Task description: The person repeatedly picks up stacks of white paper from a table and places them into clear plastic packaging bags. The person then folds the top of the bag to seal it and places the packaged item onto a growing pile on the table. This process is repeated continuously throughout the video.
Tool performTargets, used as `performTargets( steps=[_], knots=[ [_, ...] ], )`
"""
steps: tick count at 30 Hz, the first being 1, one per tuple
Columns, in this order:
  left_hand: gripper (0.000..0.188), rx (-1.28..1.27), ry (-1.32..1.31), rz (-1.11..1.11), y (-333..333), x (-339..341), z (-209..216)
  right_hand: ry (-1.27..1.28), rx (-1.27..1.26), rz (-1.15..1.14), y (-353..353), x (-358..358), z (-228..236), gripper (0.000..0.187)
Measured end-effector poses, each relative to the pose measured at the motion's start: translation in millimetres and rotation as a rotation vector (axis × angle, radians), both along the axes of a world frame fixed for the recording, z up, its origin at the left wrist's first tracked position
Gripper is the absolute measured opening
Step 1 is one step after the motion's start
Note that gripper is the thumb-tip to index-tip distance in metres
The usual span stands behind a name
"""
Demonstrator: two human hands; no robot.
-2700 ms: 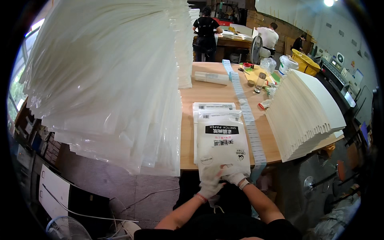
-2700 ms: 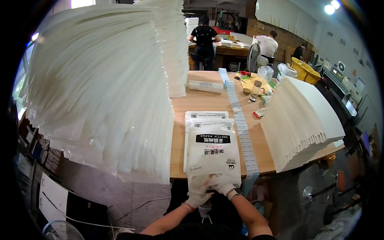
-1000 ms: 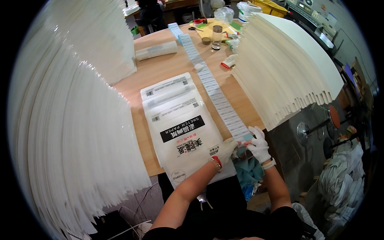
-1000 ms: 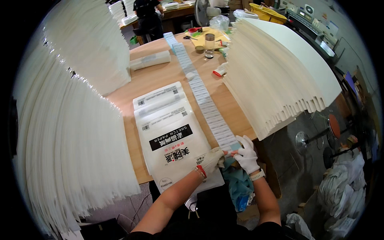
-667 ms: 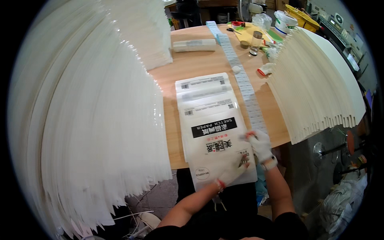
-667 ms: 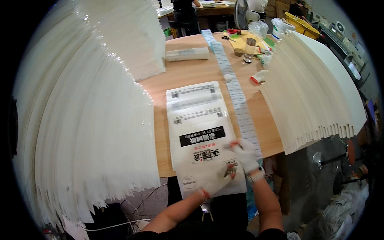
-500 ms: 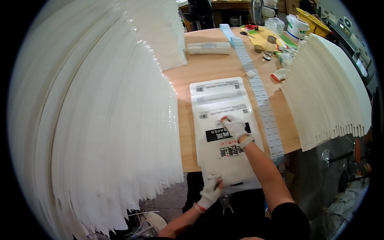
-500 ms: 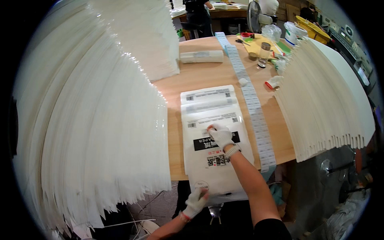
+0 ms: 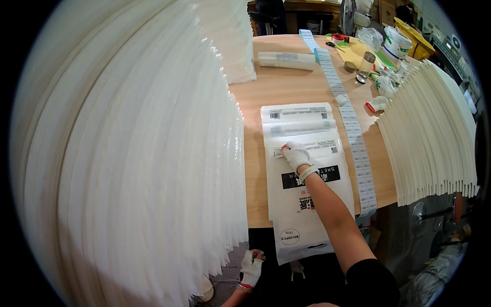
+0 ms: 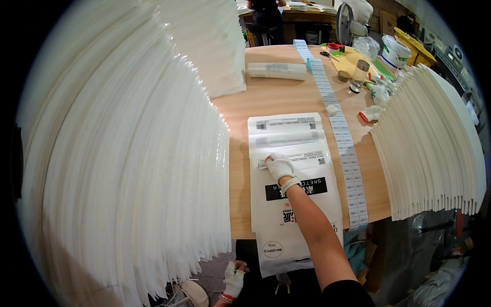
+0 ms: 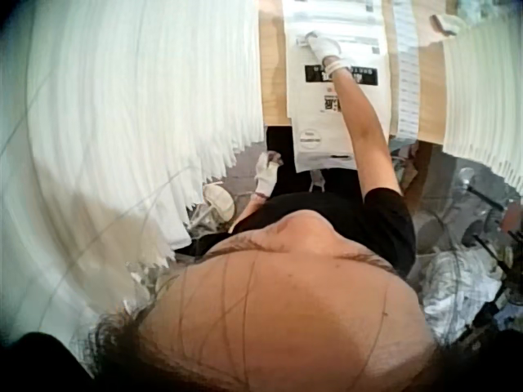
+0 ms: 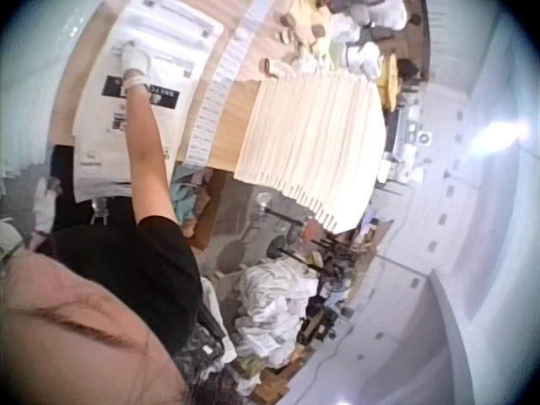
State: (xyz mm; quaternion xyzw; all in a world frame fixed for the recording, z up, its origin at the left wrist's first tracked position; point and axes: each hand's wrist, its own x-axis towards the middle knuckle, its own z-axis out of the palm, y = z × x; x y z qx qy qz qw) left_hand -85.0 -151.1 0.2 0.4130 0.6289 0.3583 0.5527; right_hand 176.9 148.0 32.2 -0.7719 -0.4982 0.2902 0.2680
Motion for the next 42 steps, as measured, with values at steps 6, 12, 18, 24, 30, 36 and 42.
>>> performTargets(
  steps=[6,12,18,24,30,36,42],
  knots=[
    [0.014,-0.014,-0.029,-0.019,4.0,-2.9,-1.8,-0.048,0.023,0.028,3.4,0.2,-2.0,0.018],
    [0.019,-0.020,0.029,-0.092,5.8,-1.0,-2.2,-0.104,0.088,0.041,3.3,-3.7,-7.2,0.018],
    [0.045,-0.120,0.009,-0.224,-0.9,15.7,-35.8,-0.201,0.069,0.095,3.0,-10.8,-8.5,0.021],
    [0.030,-0.230,-0.324,-0.173,-8.8,50.1,-0.3,-0.320,-0.027,-0.008,-7.5,-20.0,18.4,0.052],
    [0.028,0.421,-0.097,-0.439,26.8,37.2,29.7,0.043,0.249,-0.065,-117.8,61.5,36.2,0.043],
    [0.025,0.801,-0.158,-0.755,69.5,80.1,185.3,0.424,0.080,-0.126,-310.2,81.5,10.5,0.037],
    [0.013,1.388,0.235,-1.072,23.5,58.6,332.4,0.915,0.596,-0.250,-313.1,-1.6,62.2,0.034]
  ],
)
